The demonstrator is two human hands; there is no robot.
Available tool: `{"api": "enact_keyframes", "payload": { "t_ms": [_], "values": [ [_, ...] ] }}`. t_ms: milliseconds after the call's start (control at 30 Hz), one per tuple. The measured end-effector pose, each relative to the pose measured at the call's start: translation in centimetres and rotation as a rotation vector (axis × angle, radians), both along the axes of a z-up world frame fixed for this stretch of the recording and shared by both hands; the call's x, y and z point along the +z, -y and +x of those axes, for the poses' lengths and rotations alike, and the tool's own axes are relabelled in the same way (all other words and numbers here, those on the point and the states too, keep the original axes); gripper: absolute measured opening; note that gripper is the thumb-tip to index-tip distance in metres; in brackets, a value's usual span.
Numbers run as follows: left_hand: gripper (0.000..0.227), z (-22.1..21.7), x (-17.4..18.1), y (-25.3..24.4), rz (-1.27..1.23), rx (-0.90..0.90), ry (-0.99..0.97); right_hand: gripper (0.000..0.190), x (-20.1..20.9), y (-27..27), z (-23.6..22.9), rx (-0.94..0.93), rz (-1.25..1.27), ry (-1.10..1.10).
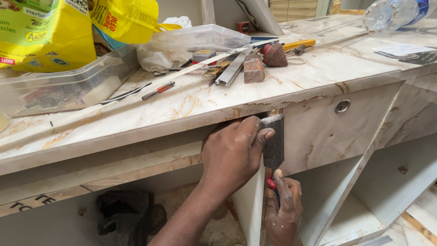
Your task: The person uses a chisel to scrape and remove material from the vertical edge of a cabinet. They work along the edge, removing debris and smoothing the surface.
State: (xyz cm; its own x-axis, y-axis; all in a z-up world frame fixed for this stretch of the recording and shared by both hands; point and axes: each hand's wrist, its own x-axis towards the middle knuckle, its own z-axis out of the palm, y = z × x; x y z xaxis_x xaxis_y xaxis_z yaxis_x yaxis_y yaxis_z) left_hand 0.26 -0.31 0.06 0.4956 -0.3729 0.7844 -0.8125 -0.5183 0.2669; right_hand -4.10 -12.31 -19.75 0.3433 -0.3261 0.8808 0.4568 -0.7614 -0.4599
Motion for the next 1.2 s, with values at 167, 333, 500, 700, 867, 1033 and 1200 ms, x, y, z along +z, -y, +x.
{"api": "enact_keyframes", "payload": {
  "t_ms": [167,333,500,700,867,1033,1200],
  "values": [
    [0.030,-0.2,-0.4,0.5,-0.044,0.055,0.060,0.055,-0.1,-0.5,0.4,-0.024,0.035,-0.008],
    [0.027,-0.3,-0.5,0.7,-0.095,0.052,0.107,0.053,0.1,-0.9,0.6,-0.064,0.035,0.016],
    [0.027,-0.3,-0.5,0.9,-0.101,0.062,0.121,0.054,0.2,-0.9,0.6,-0.101,0.008,0.026],
    [0.027,-0.3,-0.4,0.7,-0.076,0.050,0.100,0.051,0.8,-1.3,0.1,-0.127,-0.005,0.028],
    [0.026,0.0,-0.2,-0.4,-0.039,-0.023,0.062,0.048,1.2,-0.7,-0.3,-0.115,-0.041,0.028],
    [0.028,-0.2,-0.4,-0.1,-0.070,0.007,0.075,0.049,0.8,-0.9,0.0,-0.138,-0.038,0.012],
    [0.027,-0.3,-0.7,0.4,-0.118,0.034,0.139,0.051,0.7,-0.9,0.2,-0.130,-0.050,0.021]
  ]
}}
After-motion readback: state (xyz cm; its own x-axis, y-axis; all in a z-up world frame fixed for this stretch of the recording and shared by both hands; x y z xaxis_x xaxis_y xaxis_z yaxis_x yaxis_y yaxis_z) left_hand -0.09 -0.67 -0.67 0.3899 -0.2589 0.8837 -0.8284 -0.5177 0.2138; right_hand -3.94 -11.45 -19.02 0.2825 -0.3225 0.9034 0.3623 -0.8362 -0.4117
